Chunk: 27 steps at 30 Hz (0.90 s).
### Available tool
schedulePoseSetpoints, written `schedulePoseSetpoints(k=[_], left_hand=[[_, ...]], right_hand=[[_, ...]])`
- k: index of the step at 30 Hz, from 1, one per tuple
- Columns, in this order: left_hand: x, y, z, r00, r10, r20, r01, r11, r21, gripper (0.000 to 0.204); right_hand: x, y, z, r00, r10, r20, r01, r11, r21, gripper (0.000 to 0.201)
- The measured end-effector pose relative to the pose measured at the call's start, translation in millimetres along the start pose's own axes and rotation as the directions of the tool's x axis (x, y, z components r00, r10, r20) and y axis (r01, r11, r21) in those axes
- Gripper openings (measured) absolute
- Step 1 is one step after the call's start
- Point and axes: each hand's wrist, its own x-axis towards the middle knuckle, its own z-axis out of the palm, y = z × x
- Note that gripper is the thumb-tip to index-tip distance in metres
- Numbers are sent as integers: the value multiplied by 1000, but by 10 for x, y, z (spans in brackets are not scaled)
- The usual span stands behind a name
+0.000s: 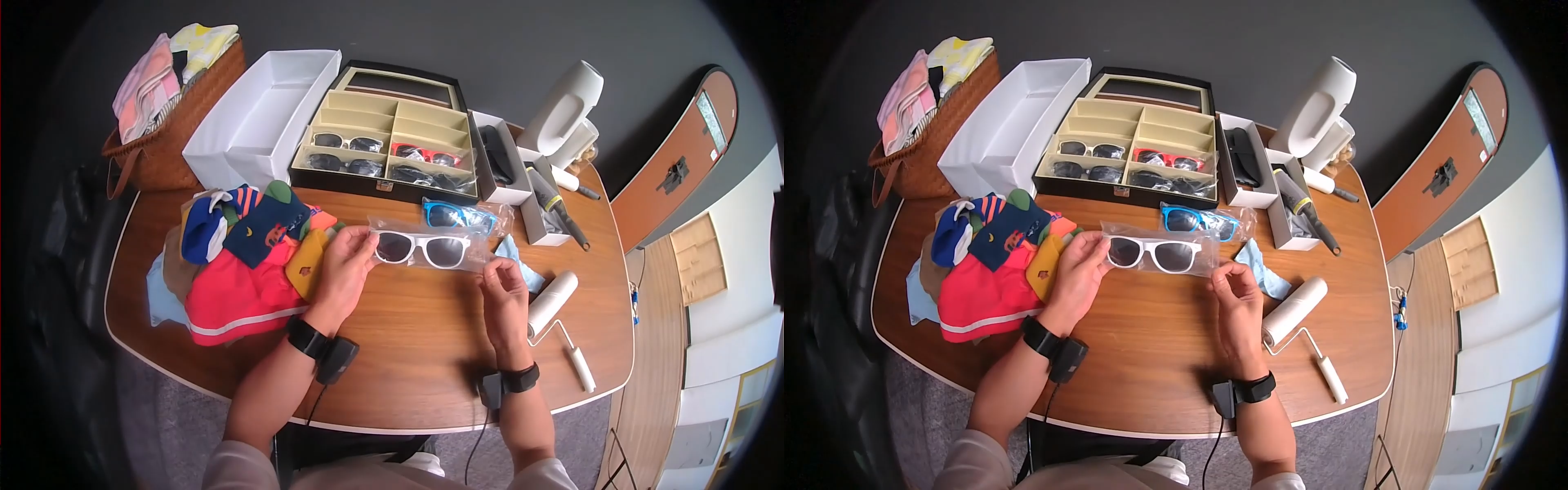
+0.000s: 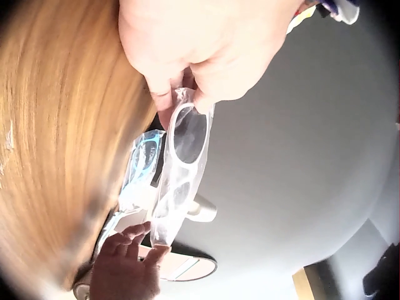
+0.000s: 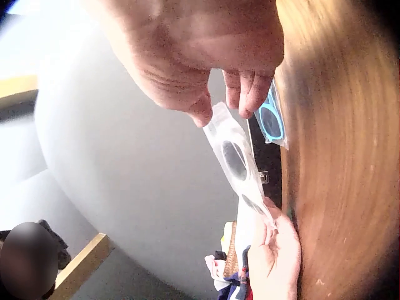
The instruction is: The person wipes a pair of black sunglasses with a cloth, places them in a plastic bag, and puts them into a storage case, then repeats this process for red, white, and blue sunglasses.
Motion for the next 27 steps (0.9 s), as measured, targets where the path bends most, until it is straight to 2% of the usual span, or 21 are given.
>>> schedulePoseSetpoints(k=[2,5,8,11,14,17,21,23,26,27], left_hand=[[4,-19,-20,1000,0,-6,0,1000,-14,13],[3,-14,-18,1000,-7,10,7,1000,-29,14],[-1,-15,-11,1000,-21,12,21,999,-28,20],[-4,-12,-5,1000,-22,18,22,999,-27,19],[-15,-16,1,999,-41,34,40,998,45,15],[-29,6,15,997,-48,65,47,999,14,17],[3,21,-7,999,10,36,-14,995,96,11],[2,37,-6,999,38,33,-41,995,94,12],[42,55,-69,974,215,-77,-193,956,223,14],[33,106,-50,941,313,-125,-267,918,293,14]], right_hand=[[-18,-43,55,998,48,32,-52,991,127,16],[-18,-21,30,997,67,22,-69,991,113,19],[-35,-34,71,999,16,32,-14,999,-44,23],[-19,4,30,997,42,61,-37,997,-72,26],[-39,16,12,985,63,159,-22,969,-246,29],[-80,-20,100,991,52,123,-4,933,-360,29],[-25,-56,43,992,-53,118,95,920,-381,21],[11,-56,-49,998,-2,61,23,940,-340,18],[30,-56,-76,996,-10,-86,-16,956,-294,17],[24,-93,-83,992,-2,-128,-33,963,-267,17]])
